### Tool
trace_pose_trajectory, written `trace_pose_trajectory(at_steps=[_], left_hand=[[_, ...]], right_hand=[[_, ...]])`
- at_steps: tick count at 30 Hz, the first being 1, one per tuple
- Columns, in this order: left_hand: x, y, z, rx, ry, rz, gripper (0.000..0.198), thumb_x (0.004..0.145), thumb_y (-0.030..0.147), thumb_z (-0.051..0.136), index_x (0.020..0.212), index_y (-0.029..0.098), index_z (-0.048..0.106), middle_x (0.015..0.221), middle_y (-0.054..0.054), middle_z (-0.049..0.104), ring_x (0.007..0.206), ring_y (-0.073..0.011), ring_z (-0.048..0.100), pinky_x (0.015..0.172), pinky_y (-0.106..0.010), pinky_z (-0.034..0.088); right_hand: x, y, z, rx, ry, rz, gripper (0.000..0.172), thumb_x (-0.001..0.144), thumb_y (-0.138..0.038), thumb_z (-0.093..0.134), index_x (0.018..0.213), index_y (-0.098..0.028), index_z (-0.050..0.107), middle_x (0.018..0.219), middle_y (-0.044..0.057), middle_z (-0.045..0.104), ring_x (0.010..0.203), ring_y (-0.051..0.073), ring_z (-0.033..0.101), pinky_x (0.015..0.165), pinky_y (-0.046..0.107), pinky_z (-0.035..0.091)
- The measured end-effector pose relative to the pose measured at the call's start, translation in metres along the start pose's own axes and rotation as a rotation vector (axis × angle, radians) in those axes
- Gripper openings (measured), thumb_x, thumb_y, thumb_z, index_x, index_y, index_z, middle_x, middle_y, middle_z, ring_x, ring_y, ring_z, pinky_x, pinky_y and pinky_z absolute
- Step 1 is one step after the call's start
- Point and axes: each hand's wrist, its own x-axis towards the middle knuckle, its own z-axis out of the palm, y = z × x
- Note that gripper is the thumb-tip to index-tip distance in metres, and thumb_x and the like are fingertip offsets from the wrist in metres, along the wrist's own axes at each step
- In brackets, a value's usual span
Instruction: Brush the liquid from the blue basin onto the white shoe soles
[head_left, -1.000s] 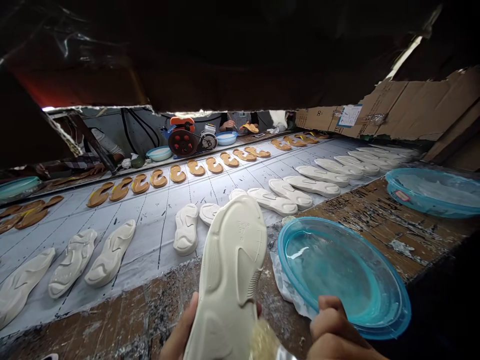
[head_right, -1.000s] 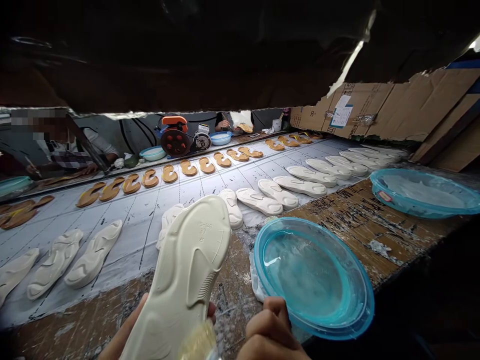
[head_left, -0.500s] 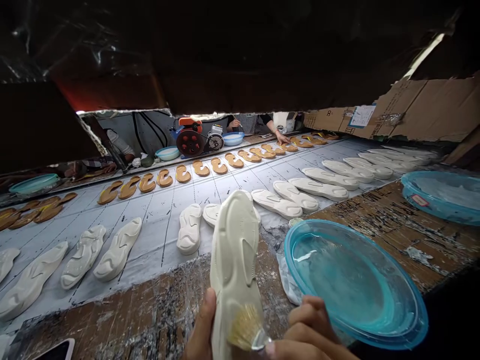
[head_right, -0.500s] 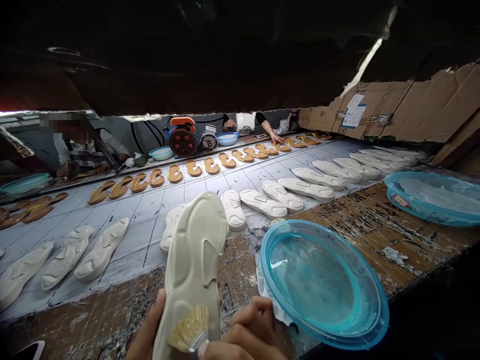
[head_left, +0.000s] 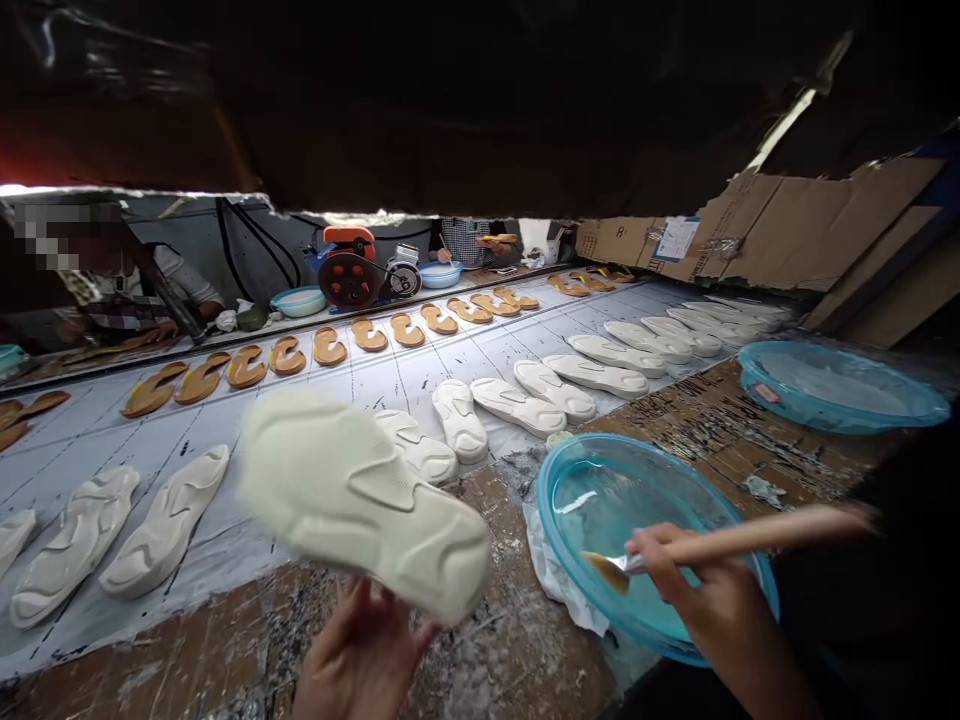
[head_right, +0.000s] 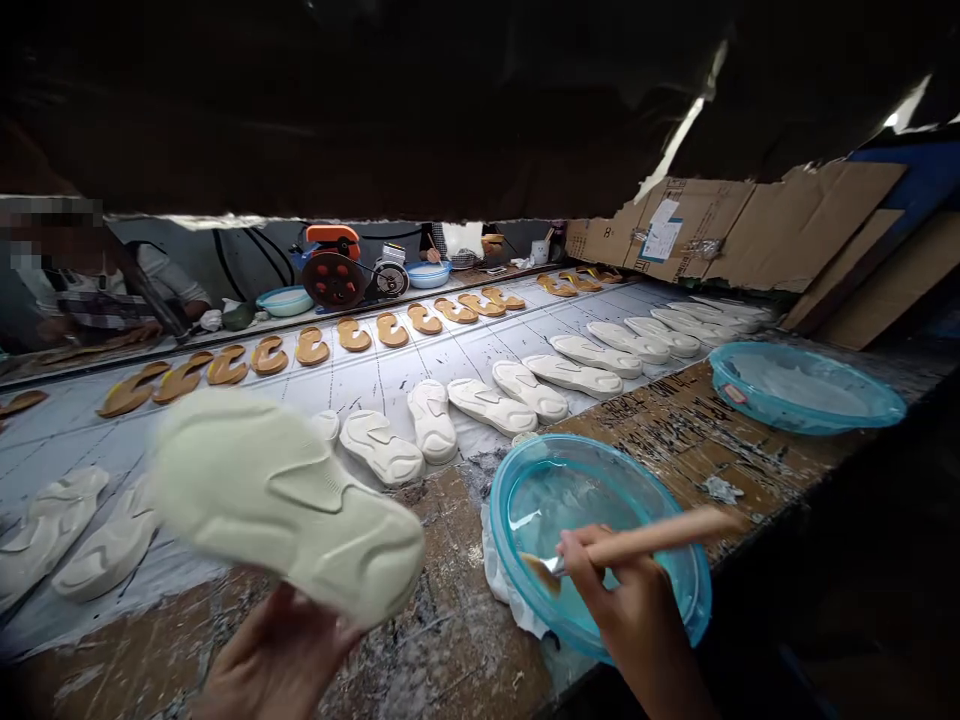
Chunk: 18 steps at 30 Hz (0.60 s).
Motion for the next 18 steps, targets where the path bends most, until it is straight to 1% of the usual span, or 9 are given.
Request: trace_pose_trajectory(at_steps=[1,2,4,7,9,12,15,17,18], left_hand=[[-0.001,-0.005,-0.008,-0.029,-0.025,-0.074,0.026,0.079,0.028,0.043,0.098,0.03,0.06,0.111,-0.001,0.058,0.111,-0.0264,0.043,0.093,-0.054,0.026],[-0.002,-0.011,-0.016,-0.042,-0.047,-0.169,0.027,0.078,0.029,0.042,0.098,0.029,0.061,0.11,-0.002,0.058,0.111,-0.0282,0.043,0.093,-0.057,0.023],[-0.001,-0.026,-0.034,-0.03,-0.062,-0.336,0.038,0.078,0.04,0.04,0.103,0.019,0.06,0.111,-0.009,0.057,0.111,-0.0317,0.042,0.095,-0.055,0.022],[0.004,-0.046,-0.054,-0.027,-0.057,-0.41,0.058,0.073,0.05,0.042,0.109,0.006,0.054,0.113,-0.017,0.054,0.111,-0.0329,0.041,0.094,-0.049,0.028],[0.009,-0.052,-0.058,-0.059,-0.054,-0.433,0.058,0.071,0.048,0.046,0.113,0.008,0.051,0.118,-0.014,0.05,0.109,-0.0305,0.044,0.09,-0.047,0.032],[0.016,-0.051,-0.046,-0.116,-0.035,-0.477,0.058,0.07,0.053,0.042,0.109,0.011,0.054,0.116,-0.012,0.053,0.104,-0.027,0.048,0.089,-0.046,0.032],[0.022,-0.042,-0.018,-0.128,0.002,-0.481,0.064,0.076,0.056,0.028,0.103,0.005,0.056,0.103,-0.016,0.06,0.096,-0.0274,0.052,0.085,-0.046,0.034],[0.024,-0.038,0.003,-0.119,0.014,-0.474,0.067,0.078,0.055,0.023,0.1,0.002,0.057,0.091,-0.017,0.063,0.085,-0.0251,0.057,0.077,-0.038,0.039],[0.024,-0.036,0.013,-0.114,0.013,-0.473,0.067,0.078,0.055,0.023,0.098,0.001,0.058,0.085,-0.016,0.064,0.078,-0.0235,0.058,0.073,-0.035,0.04]], right_hand=[[0.003,0.004,-0.002,-0.013,-0.001,0.036,0.039,0.071,-0.053,0.047,0.049,-0.02,0.049,0.039,-0.002,0.044,0.038,0.012,0.045,0.041,0.023,0.035],[0.006,0.008,-0.004,-0.023,0.001,0.059,0.039,0.07,-0.052,0.049,0.047,-0.02,0.048,0.039,-0.002,0.044,0.038,0.012,0.045,0.042,0.023,0.034],[0.011,0.014,-0.004,-0.037,-0.009,0.117,0.04,0.067,-0.05,0.051,0.043,-0.019,0.046,0.038,-0.002,0.043,0.038,0.012,0.043,0.042,0.024,0.031],[0.014,0.02,-0.004,0.004,-0.035,0.198,0.041,0.068,-0.051,0.048,0.045,-0.018,0.05,0.036,-0.003,0.039,0.035,0.011,0.039,0.04,0.024,0.029],[0.014,0.021,-0.008,0.081,-0.037,0.222,0.044,0.071,-0.054,0.044,0.049,-0.017,0.053,0.035,-0.004,0.036,0.034,0.01,0.037,0.04,0.023,0.03],[0.005,0.014,-0.013,0.198,-0.007,0.202,0.043,0.074,-0.053,0.043,0.054,-0.017,0.055,0.034,-0.005,0.034,0.035,0.009,0.037,0.041,0.021,0.032],[-0.012,-0.003,-0.005,0.305,0.022,0.102,0.036,0.076,-0.05,0.045,0.06,-0.02,0.057,0.038,-0.005,0.043,0.038,0.008,0.043,0.042,0.02,0.035],[-0.024,-0.018,0.006,0.38,0.006,-0.081,0.033,0.073,-0.054,0.048,0.067,-0.023,0.06,0.052,-0.004,0.052,0.04,0.008,0.045,0.041,0.02,0.036],[-0.029,-0.026,0.013,0.407,-0.025,-0.261,0.03,0.075,-0.051,0.047,0.07,-0.024,0.06,0.057,-0.004,0.055,0.045,0.008,0.048,0.045,0.02,0.038]])
